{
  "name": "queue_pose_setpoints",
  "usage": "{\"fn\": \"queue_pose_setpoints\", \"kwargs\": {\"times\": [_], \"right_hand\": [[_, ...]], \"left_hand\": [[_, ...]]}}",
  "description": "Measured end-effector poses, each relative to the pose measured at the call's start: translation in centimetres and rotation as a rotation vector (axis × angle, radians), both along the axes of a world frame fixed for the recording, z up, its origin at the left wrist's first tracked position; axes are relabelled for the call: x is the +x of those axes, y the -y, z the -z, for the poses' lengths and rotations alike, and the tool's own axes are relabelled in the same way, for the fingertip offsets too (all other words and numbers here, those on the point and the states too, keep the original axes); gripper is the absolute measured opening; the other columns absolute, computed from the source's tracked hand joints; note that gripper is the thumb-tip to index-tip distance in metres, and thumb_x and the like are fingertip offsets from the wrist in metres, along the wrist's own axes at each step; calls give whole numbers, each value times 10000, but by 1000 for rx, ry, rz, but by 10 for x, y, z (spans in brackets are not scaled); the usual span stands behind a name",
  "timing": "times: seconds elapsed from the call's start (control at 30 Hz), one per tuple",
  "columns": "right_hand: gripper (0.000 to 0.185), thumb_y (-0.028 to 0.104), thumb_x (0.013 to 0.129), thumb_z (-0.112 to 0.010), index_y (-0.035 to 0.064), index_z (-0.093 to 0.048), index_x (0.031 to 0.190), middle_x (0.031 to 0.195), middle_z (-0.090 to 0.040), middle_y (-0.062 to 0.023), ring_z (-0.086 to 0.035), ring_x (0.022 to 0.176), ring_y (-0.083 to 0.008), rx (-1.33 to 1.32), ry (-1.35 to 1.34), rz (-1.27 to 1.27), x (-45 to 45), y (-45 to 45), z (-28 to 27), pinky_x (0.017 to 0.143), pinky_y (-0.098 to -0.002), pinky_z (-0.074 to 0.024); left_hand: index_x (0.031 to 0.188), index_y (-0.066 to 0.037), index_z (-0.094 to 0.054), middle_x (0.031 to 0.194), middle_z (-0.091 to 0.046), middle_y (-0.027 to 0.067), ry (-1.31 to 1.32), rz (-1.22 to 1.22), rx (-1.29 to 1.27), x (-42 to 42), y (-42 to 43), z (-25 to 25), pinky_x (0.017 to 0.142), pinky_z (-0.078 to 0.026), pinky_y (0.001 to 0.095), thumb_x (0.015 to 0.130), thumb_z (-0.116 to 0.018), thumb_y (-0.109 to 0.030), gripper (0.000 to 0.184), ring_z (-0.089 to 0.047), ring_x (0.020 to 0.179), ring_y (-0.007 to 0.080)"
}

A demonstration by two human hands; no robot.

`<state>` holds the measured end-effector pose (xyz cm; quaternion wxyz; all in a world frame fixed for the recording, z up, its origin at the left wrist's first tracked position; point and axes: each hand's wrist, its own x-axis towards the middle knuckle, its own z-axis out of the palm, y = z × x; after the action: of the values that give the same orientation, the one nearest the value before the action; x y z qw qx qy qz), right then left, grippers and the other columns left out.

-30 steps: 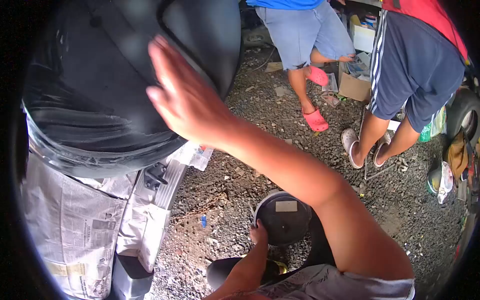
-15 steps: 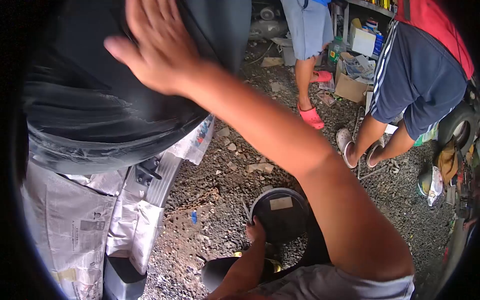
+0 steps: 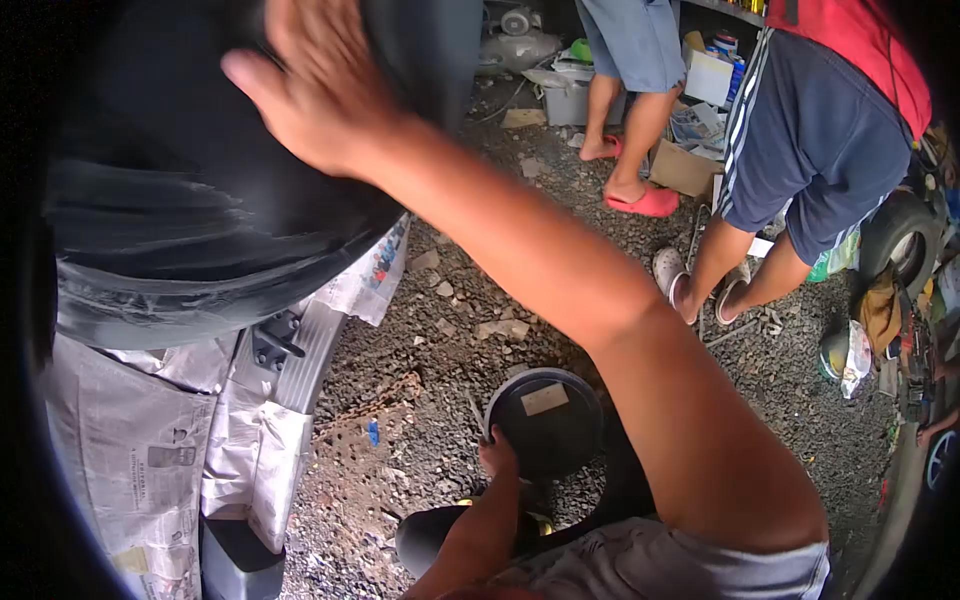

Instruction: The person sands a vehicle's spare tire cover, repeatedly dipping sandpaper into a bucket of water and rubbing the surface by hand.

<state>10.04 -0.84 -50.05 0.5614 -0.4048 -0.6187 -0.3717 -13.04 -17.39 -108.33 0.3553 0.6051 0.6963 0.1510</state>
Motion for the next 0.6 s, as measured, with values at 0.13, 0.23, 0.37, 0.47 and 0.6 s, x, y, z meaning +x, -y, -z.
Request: {"fn": "queue_pose_setpoints", "kwargs": {"times": [0.13, 0.23, 0.37, 0.47, 0.6], "right_hand": [[765, 518, 1005, -314, -40, -158, 1505, 1556, -113, -319, -104, 1467, -430, -55, 12, -32, -2, 20, -24, 1203, -477, -97], [810, 410, 1010, -440, 59, 21, 1576, 1624, 41, -263, 17, 1509, -424, -77, -139, 62, 28, -12, 97, 1220, -493, -45], [818, 382, 1020, -416, 39, 91, 1562, 1611, 104, -281, 62, 1507, -421, -241, -250, 83, 30, -4, 155, 1215, -513, -13], [744, 423, 1001, -432, -18, -144, 1526, 1557, -140, -336, -142, 1466, -452, -48, -53, 37, 11, -6, 21, 1191, -514, -139], [870, 592, 1019, -172, -99, -17, 1525, 1603, 61, -302, 65, 1511, -386, -63, -97, 22, 3, 1, -39, 1234, -427, 18]], "left_hand": [[1209, 58, -608, 1116, -652, 290, -13, 14, 11, -3, 1, -10, 900, -485, 509, 909, -571, -543, 673, -622, 1050, 451], [1169, 62, -623, 1075, -665, 287, 6, 4, 56, 0, -1, -3, 889, -486, 513, 900, -586, -538, 658, -631, 1023, 452], [1153, 64, -628, 1062, -668, 287, 13, -9, 24, -1, 1, -10, 892, -484, 512, 895, -597, -538, 656, -632, 1019, 453], [1165, 62, -625, 1067, -668, 285, -1, -28, 93, 0, 2, -1, 901, -484, 507, 896, -591, -555, 674, -630, 1031, 450], [1233, 55, -601, 1125, -654, 286, -11, -6, 36, -2, 1, -4, 929, -482, 503, 900, -580, -568, 706, -622, 1068, 446]]}}
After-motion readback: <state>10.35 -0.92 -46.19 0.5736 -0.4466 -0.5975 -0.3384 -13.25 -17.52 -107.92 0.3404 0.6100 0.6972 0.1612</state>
